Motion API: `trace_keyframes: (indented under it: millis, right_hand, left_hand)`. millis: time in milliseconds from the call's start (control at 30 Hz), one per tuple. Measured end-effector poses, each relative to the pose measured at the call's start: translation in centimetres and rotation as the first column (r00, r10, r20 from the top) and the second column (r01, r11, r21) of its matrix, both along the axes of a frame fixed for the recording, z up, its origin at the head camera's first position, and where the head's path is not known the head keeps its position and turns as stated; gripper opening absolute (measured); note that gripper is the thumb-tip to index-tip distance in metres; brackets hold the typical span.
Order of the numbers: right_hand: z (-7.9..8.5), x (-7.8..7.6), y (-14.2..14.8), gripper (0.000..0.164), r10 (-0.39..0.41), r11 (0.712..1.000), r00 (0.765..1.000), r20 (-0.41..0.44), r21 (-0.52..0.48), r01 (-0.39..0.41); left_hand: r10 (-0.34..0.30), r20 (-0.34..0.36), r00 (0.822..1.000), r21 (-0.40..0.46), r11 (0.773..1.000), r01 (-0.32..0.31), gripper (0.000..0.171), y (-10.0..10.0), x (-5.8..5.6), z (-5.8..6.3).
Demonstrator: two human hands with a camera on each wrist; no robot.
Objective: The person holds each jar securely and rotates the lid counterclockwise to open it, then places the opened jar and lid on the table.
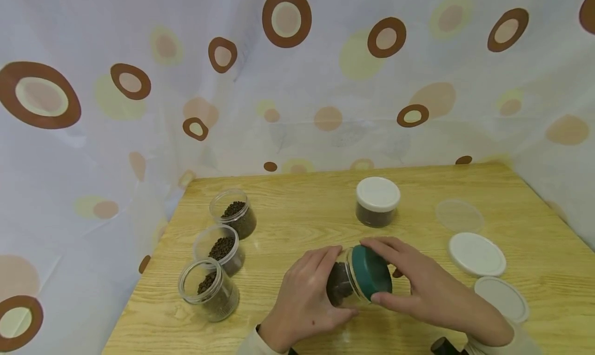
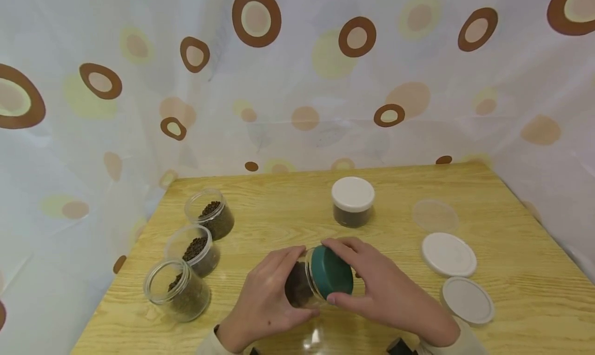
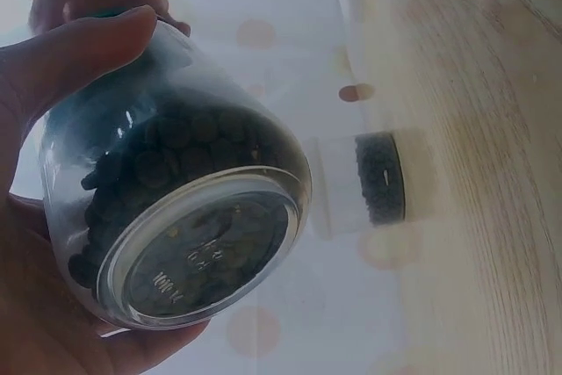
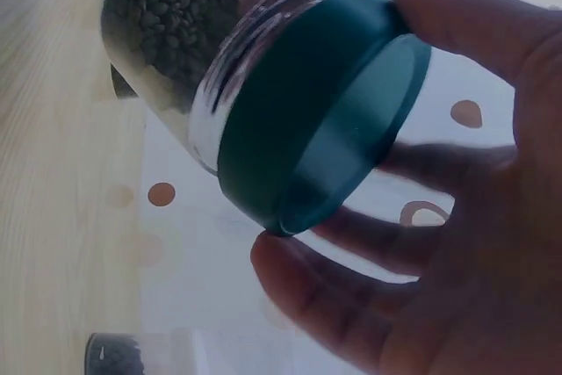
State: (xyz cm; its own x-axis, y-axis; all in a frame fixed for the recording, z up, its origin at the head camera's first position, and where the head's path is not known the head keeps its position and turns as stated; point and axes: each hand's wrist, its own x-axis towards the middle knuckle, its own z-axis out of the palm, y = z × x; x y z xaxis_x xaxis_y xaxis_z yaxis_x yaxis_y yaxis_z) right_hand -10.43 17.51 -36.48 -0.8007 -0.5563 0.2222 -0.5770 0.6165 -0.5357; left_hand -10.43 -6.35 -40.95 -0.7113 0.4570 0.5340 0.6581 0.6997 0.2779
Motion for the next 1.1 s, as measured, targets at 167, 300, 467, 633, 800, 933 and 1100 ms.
trace_keyframes:
  millis: [167, 300, 467, 633, 800, 933, 1100]
  right_hand:
    - [-0.11, -0.02, 0.11, 0.079, 0.111, 0.994, 0.978, -0.177, 0.014, -0.11]
    - [-0.21, -0.08, 0.12, 0.081, 0.121, 0.993, 0.968, -0.22, 0.017, -0.121]
    - [-0.3, -0.07, 0.19, 0.081, 0.113, 0.994, 0.971, -0.21, 0.031, -0.109]
    - [-0.43, -0.07, 0.2, 0.083, 0.112, 0.994, 0.969, -0.221, 0.035, -0.107]
    - [-0.46, -0.03, 0.26, 0.089, 0.106, 0.994, 0.972, -0.209, 0.04, -0.1]
    - [-0.32, 0.12, 0.29, 0.099, 0.074, 0.997, 0.987, -0.145, 0.039, -0.069]
    - [-0.36, 0.15, 0.19, 0.098, 0.035, 0.999, 0.999, -0.039, -0.004, -0.036]
  left_hand:
    - [-0.015, -0.013, 1.0, 0.01, 1.0, 0.015, 0.095, -0.07, -0.2, 0.11]
    - [-0.015, -0.01, 1.0, 0.006, 1.0, 0.015, 0.095, -0.08, -0.27, 0.19]
    - [-0.014, 0.016, 1.0, -0.001, 1.0, 0.014, 0.094, -0.05, -0.18, 0.2]
    - [-0.011, 0.023, 1.0, -0.004, 1.0, 0.012, 0.093, 0.04, -0.15, 0.17]
    - [-0.007, 0.018, 1.0, -0.004, 1.0, 0.007, 0.094, 0.1, -0.17, 0.1]
    - [-0.008, 0.003, 1.0, 0.002, 1.0, 0.008, 0.095, 0.17, -0.25, 0.05]
    - [-0.005, -0.006, 1.0, 0.004, 1.0, 0.005, 0.094, 0.16, -0.33, 0.04]
